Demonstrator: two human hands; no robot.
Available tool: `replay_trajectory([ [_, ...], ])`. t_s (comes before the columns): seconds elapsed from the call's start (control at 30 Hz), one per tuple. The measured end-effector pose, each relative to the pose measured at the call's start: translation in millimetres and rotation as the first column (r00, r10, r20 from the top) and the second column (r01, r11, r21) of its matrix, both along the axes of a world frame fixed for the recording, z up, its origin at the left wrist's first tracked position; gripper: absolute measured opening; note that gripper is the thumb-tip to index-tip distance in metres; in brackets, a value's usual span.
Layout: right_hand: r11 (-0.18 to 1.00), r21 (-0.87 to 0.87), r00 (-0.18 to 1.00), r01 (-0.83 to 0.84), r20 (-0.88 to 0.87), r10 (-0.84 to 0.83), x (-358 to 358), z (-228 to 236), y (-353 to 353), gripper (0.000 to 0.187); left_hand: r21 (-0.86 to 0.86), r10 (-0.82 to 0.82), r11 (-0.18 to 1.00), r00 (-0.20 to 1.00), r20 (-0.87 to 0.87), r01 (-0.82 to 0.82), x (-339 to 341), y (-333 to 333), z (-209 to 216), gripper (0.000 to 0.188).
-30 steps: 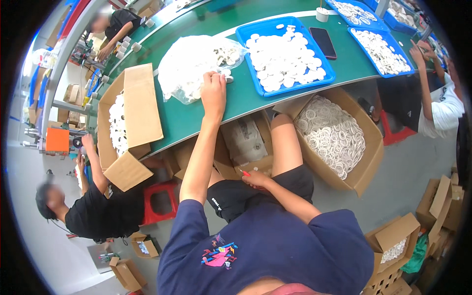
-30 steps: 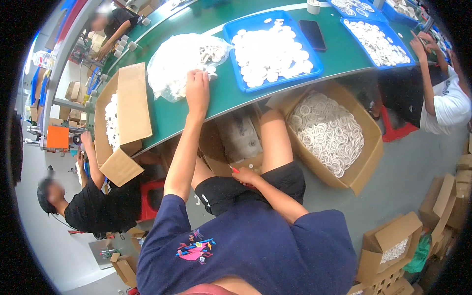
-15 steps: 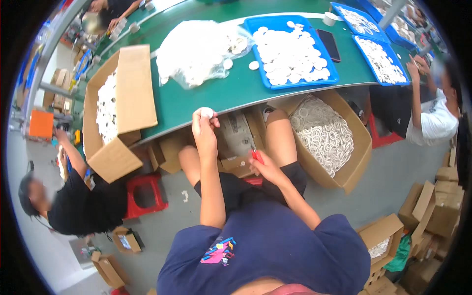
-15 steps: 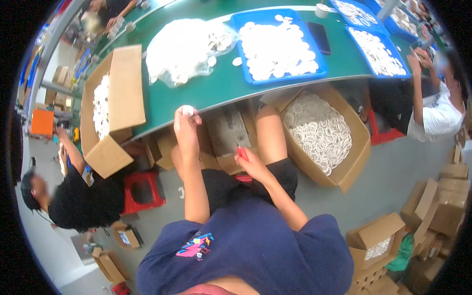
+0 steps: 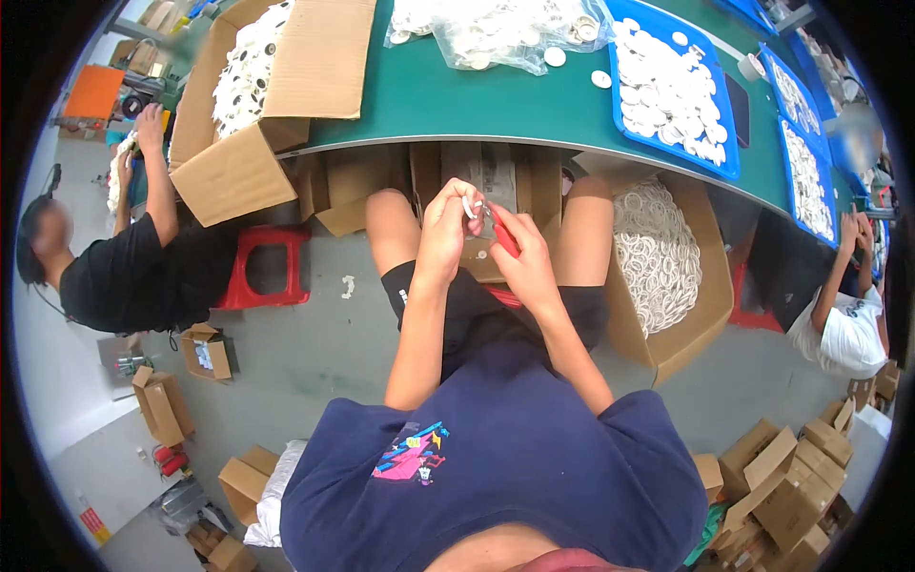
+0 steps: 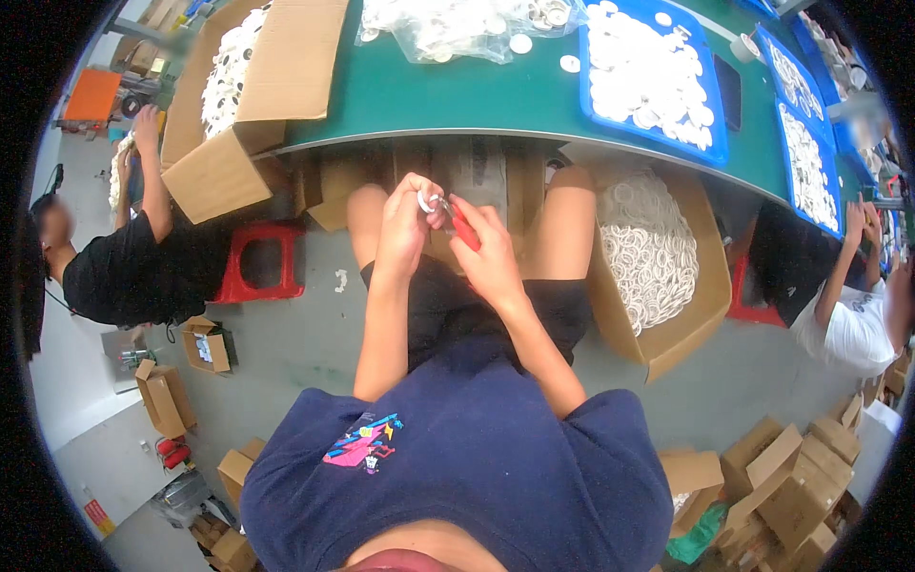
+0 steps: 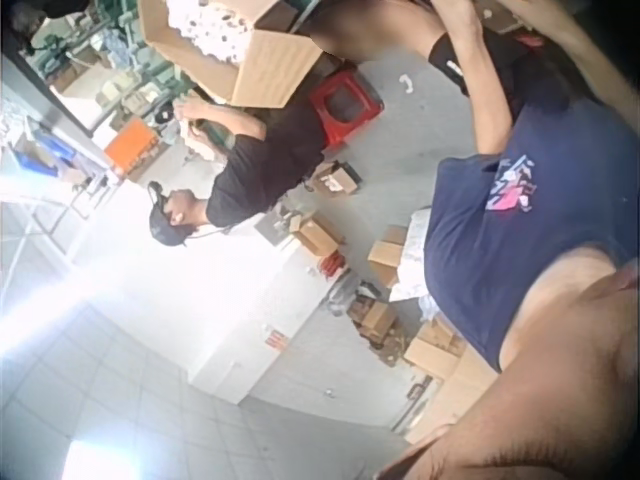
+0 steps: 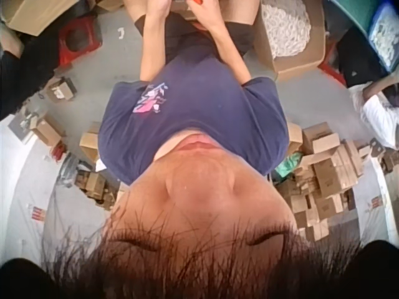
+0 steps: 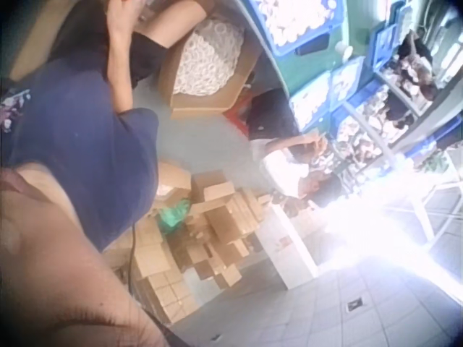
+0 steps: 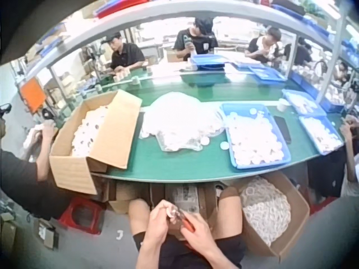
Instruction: Trimming small white electronic components from a plastic sprue using side cutters on an assembly line.
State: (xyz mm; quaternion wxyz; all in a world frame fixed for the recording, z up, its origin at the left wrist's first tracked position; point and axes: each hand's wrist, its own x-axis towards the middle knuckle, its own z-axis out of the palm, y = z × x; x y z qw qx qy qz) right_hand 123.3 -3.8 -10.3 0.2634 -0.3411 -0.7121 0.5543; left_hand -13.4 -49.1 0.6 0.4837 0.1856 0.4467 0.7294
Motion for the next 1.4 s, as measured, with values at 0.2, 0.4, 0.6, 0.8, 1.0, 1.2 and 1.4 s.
replay_trajectory([
  [0.2,0.999,0.034,1.0,0.016,-0.025,-0.015,5,-1,2,0.05,-0.031,0.009,0.999,0.999,-0.031,-0.01,4,3,-5,0.017],
  [0.4,0.999,0.034,1.0,0.012,-0.024,-0.011,7,-1,3,0.05,-0.054,-0.03,0.998,0.991,-0.132,0.023,6,3,-4,0.019],
  [0.6,0.999,0.036,1.0,-0.019,-0.006,0.019,8,-1,3,0.05,-0.085,-0.016,0.996,0.984,-0.177,0.001,6,-1,-5,0.02],
  [0.8,1.0,-0.001,0.999,0.014,0.031,-0.014,5,-9,-3,0.042,-0.096,-0.024,0.995,0.988,-0.149,0.009,5,-5,-16,0.019],
  [1.0,0.973,-0.221,0.929,0.072,0.371,0.015,-28,-122,-7,0.026,-0.433,0.045,0.892,0.978,-0.202,-0.13,-14,6,-135,0.019],
  [1.2,0.764,-0.629,0.909,0.145,0.389,0.148,-15,-216,-20,0.043,-0.879,-0.2,0.476,0.976,-0.082,0.023,-31,-16,-289,0.021],
  [1.4,0.554,-0.802,0.972,0.223,0.139,-0.191,10,-239,6,0.034,-0.835,-0.832,0.546,-0.074,-0.55,0.069,-15,36,-194,0.023],
])
